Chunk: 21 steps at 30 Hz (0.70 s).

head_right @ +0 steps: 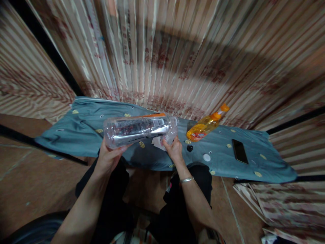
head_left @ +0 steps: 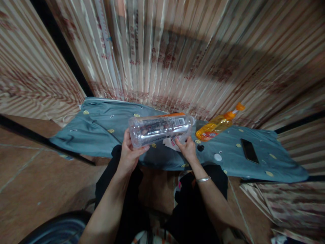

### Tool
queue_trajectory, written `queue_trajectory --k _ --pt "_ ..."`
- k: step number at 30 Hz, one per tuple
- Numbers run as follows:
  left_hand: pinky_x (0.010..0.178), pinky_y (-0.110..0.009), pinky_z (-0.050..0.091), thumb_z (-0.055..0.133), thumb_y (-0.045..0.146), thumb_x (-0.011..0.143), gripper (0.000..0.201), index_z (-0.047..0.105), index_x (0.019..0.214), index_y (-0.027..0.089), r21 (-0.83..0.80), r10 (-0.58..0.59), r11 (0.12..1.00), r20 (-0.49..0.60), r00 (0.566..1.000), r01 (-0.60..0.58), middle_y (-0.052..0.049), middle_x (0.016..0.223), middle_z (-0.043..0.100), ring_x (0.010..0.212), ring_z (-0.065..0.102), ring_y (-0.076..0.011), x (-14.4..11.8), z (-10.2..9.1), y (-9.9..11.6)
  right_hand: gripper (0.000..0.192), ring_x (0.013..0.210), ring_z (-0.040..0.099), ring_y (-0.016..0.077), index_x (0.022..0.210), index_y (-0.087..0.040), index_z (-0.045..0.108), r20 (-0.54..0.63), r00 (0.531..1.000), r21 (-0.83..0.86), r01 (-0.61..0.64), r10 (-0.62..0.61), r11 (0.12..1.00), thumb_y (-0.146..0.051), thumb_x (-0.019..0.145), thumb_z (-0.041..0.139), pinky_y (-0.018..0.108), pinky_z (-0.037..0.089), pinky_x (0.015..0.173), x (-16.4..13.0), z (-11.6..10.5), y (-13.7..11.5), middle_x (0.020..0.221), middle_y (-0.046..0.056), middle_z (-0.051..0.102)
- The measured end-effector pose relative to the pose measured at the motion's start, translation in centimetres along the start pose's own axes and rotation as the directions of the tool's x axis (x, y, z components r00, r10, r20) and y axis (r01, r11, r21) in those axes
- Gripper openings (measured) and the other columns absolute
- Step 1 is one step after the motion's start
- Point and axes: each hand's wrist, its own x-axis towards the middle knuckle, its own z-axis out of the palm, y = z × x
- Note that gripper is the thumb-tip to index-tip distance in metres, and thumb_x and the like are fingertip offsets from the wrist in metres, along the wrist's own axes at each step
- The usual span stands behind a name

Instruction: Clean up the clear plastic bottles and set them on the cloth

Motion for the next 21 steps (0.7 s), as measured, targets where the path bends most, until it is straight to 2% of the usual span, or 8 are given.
queue_trajectory --k 5,15,21 --pt "0.101 -0.044 0.059 0.097 0.02 0.058 0.074 0.062 0.123 0.027 -0.002 0.015 1.0 0.004 1.0 -0.015 -0.007 0.124 0.071 0.122 0.067 -0.0296 0.06 0.02 -0.05 0.047 0.082 0.073 0.0312 0.105 -0.017 0.062 -0.01 1.0 0.003 0.001 -0.001 1.0 -0.051 0.075 0.075 0.039 0.055 0.073 0.0 -0.11 -0.13 0.088 0.013 0.075" --pt "0.103 -0.046 0.058 0.097 0.019 0.057 0.076 0.062 0.124 0.026 -0.007 -0.006 1.0 -0.025 1.0 0.006 -0.007 0.123 0.071 0.124 0.067 -0.0302 -0.06 0.12 0.13 0.057 0.089 0.075 0.0322 0.113 -0.013 0.061 0.0 1.0 -0.015 0.005 -0.005 1.0 -0.054 0.076 0.074 0.04 0.056 0.078 -0.02 0.02 -0.05 0.095 0.015 0.077" --pt "0.102 -0.046 0.058 0.097 0.019 0.056 0.074 0.063 0.121 0.026 -0.015 -0.009 1.0 -0.021 1.0 0.009 -0.007 0.122 0.072 0.123 0.067 -0.0303 0.03 0.22 0.23 0.05 0.091 0.075 0.0321 0.114 -0.015 0.062 0.022 1.0 -0.001 0.0 0.0 1.0 -0.049 0.078 0.074 0.04 0.056 0.079 -0.3 -0.36 -0.74 0.095 0.014 0.077"
